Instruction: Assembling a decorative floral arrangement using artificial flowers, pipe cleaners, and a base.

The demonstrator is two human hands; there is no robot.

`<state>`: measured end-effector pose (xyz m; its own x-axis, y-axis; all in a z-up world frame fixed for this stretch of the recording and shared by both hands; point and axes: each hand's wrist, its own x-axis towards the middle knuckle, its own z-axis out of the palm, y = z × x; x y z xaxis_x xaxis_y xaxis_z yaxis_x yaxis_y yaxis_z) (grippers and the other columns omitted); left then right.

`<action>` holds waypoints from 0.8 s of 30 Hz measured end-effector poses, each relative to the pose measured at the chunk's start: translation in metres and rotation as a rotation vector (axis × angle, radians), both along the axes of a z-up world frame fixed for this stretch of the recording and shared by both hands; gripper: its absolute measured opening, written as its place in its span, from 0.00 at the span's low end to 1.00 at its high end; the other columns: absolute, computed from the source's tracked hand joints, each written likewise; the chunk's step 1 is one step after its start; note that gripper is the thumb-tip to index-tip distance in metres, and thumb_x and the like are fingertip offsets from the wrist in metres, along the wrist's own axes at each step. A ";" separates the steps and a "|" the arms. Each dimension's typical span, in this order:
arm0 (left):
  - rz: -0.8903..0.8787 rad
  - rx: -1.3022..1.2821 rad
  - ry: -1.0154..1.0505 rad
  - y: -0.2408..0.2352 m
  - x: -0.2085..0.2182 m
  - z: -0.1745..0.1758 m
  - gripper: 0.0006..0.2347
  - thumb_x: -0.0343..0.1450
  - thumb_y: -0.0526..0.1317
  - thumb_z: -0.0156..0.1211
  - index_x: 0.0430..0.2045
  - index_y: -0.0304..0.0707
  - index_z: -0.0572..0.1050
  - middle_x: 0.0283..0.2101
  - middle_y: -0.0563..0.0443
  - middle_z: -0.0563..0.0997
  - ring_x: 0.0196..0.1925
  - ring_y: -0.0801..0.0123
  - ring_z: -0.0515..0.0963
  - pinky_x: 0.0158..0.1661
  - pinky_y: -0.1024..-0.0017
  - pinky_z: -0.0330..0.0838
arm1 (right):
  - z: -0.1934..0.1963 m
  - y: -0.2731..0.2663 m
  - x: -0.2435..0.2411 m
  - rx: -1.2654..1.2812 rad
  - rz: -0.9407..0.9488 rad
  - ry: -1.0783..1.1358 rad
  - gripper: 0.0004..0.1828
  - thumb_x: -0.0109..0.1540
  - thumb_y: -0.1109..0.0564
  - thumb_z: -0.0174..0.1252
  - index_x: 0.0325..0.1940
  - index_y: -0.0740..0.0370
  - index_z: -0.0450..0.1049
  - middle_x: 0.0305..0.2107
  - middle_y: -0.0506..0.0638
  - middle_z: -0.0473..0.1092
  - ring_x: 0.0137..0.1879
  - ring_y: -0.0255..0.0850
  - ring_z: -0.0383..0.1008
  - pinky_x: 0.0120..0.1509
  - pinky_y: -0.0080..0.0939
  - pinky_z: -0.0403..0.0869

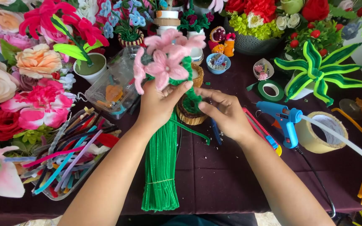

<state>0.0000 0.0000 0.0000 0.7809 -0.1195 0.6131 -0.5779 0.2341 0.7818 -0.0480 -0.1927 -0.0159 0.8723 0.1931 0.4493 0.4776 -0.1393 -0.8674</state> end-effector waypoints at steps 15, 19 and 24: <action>-0.083 0.281 -0.093 0.008 -0.020 0.021 0.06 0.73 0.35 0.62 0.27 0.32 0.80 0.30 0.45 0.83 0.37 0.65 0.81 0.47 0.59 0.73 | -0.020 0.003 0.006 0.192 0.002 -0.010 0.08 0.66 0.67 0.58 0.48 0.72 0.80 0.36 0.52 0.78 0.49 0.35 0.70 0.59 0.45 0.74; -0.238 0.348 -0.042 0.011 -0.010 -0.013 0.08 0.76 0.34 0.56 0.30 0.31 0.81 0.36 0.39 0.84 0.42 0.50 0.84 0.59 0.46 0.69 | -0.026 0.001 0.005 0.254 0.039 -0.007 0.05 0.64 0.68 0.59 0.40 0.68 0.82 0.30 0.50 0.77 0.43 0.34 0.70 0.53 0.44 0.75; -0.446 0.277 0.107 0.007 -0.008 -0.003 0.06 0.75 0.40 0.61 0.41 0.40 0.82 0.38 0.48 0.86 0.39 0.73 0.81 0.58 0.62 0.68 | -0.031 -0.001 0.009 0.391 0.216 0.099 0.10 0.68 0.65 0.53 0.46 0.74 0.79 0.34 0.54 0.77 0.43 0.35 0.71 0.56 0.42 0.73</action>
<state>-0.0078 0.0071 -0.0029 0.6736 -0.6000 0.4316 -0.3836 0.2154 0.8981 -0.0387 -0.1941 -0.0470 0.8731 0.2076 0.4411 0.3718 0.3017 -0.8779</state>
